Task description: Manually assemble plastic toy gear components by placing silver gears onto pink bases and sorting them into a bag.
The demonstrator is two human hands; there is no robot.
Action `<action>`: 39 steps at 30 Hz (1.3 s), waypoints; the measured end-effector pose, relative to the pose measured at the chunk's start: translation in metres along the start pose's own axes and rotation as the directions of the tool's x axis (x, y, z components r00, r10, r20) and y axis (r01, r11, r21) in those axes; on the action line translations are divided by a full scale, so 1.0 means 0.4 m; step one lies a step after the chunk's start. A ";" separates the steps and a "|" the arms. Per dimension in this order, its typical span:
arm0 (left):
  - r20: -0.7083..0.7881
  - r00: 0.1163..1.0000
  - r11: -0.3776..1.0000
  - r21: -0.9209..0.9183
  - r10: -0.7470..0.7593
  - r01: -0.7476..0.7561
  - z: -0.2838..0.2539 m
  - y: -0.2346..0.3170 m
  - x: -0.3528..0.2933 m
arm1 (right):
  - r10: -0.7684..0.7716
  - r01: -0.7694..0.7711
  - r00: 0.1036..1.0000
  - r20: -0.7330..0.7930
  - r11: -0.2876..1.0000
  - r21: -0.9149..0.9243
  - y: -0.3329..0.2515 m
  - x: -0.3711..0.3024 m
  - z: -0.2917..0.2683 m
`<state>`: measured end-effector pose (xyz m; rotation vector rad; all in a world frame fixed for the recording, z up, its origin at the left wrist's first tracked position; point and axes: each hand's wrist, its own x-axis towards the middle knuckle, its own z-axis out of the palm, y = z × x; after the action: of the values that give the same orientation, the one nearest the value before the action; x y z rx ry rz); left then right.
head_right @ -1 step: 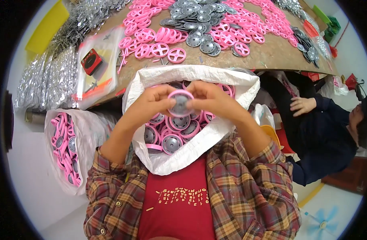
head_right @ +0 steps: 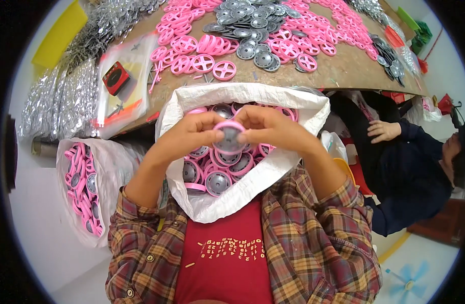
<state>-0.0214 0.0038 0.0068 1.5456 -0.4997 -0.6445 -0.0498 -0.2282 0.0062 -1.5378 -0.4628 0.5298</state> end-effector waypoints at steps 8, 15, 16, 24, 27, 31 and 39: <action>-0.190 0.869 0.482 0.874 0.456 -0.061 -0.111 -0.079 0.252 | -0.231 -0.386 0.792 -0.565 0.527 -0.757 0.067 0.203 -0.343; -0.043 0.831 0.267 0.955 0.554 -0.129 -0.152 -0.169 0.330 | -0.224 -0.510 0.778 -0.586 0.317 -0.799 0.153 0.263 -0.352; -0.046 0.834 0.271 0.954 0.550 -0.126 -0.154 -0.178 0.334 | -0.247 -0.457 0.770 -0.588 0.430 -0.779 0.151 0.261 -0.352; -0.258 0.966 0.878 -0.462 -0.002 -0.122 -0.110 -0.043 0.273 | -0.110 0.120 0.761 -0.639 0.992 -0.028 0.013 0.212 -0.219; -0.285 0.958 0.899 -0.428 -0.043 -0.087 -0.047 0.025 0.214 | -0.175 0.181 0.820 -0.544 0.983 -0.044 0.018 0.190 -0.162; -0.269 0.961 0.949 -0.286 0.056 -0.136 -0.013 0.033 0.155 | -0.217 0.159 0.807 -0.549 0.976 -0.152 0.003 0.159 -0.104; -0.233 0.971 0.972 -0.214 0.049 -0.101 0.018 0.012 0.092 | -0.021 0.061 0.940 -0.341 0.992 0.107 0.016 0.077 -0.032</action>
<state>0.0017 -0.0262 0.0077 1.3580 -0.3002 -0.4423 -0.0177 -0.2206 -0.0014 -1.4669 -0.1936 0.2452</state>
